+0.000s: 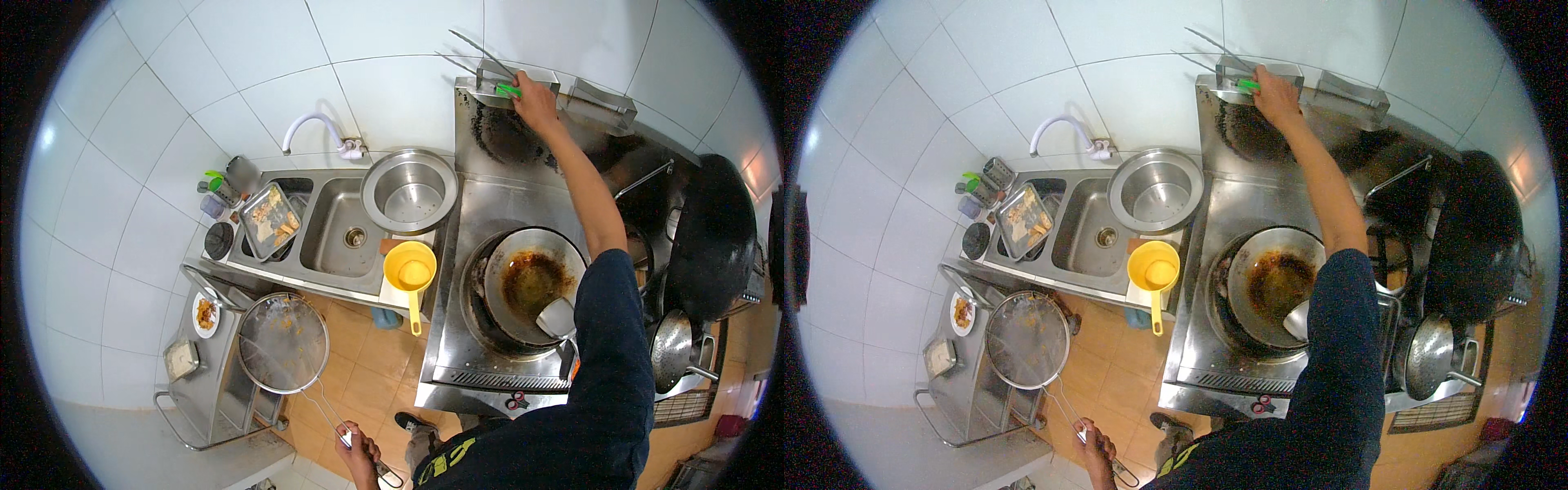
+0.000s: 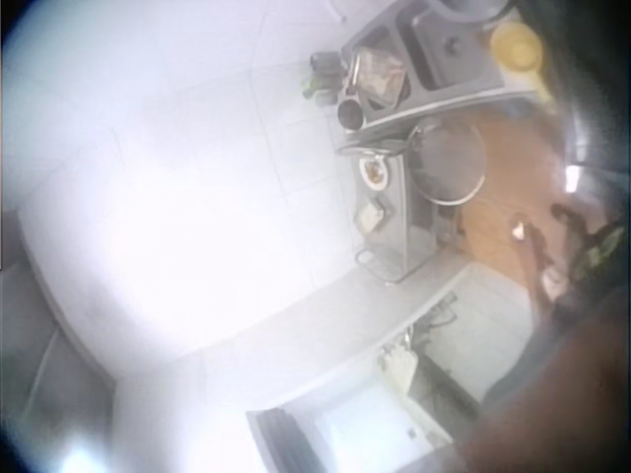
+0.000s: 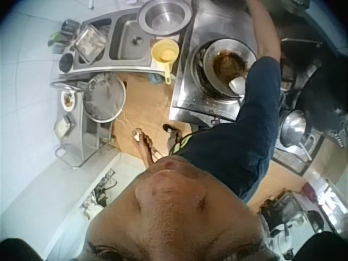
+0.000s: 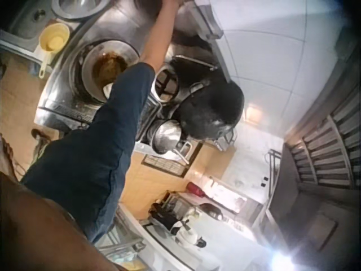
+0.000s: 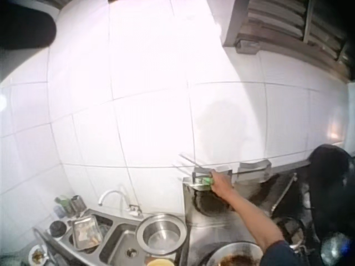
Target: The person transfers fried ingredients from a strainer onto a plate, stirs batter in a metal container with a spoon, and scoops the batter into hot oil in a pan to fry it using a spatula and tongs.
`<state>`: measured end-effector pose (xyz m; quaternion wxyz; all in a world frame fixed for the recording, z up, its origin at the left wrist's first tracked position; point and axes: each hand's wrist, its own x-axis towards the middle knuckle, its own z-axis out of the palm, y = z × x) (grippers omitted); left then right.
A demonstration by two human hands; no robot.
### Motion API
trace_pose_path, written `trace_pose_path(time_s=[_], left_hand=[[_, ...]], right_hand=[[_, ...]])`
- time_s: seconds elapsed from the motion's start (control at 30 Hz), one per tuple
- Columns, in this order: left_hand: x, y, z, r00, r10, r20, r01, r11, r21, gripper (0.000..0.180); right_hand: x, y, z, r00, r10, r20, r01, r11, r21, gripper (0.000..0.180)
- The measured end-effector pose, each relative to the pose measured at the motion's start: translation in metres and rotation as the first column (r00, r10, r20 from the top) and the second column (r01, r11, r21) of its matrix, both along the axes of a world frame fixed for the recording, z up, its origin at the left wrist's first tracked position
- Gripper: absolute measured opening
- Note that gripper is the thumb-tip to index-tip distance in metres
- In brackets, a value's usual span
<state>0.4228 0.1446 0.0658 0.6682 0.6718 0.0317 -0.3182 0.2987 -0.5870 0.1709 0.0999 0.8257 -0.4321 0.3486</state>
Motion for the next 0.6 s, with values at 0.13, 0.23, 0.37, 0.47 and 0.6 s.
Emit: trace_pose_path(time_s=[0.13, 0.23, 0.37, 0.47, 0.6], left_hand=[[-0.004, 0.001, 0.000, 1.000, 0.017, 0.021, -0.017, 1.000, 0.017, 0.017], [-0.006, 0.002, 0.003, 1.000, 0.025, -0.008, -0.024, 0.999, 0.030, 0.015], [0.002, 0.020, -0.020, 0.997, -0.040, 0.063, 0.036, 0.997, 0.075, 0.017], [0.019, 0.032, -0.013, 0.998, -0.054, 0.029, 0.052, 0.997, 0.064, 0.025], [0.055, 0.066, -0.016, 0.997, -0.059, 0.059, 0.056, 0.997, 0.047, 0.035]], right_hand=[[0.002, 0.013, -0.004, 0.995, 0.076, 0.066, -0.072, 0.996, -0.056, 0.034], [0.001, 0.031, 0.003, 0.977, 0.079, 0.195, -0.066, 0.995, -0.074, 0.034], [0.012, 0.128, 0.023, 0.889, 0.302, 0.345, -0.303, 0.951, -0.053, 0.048], [0.024, 0.231, 0.019, 0.859, 0.415, 0.301, -0.496, 0.820, 0.285, 0.046], [0.048, 0.351, -0.047, 0.754, 0.572, 0.323, -0.641, 0.532, 0.553, 0.059]])
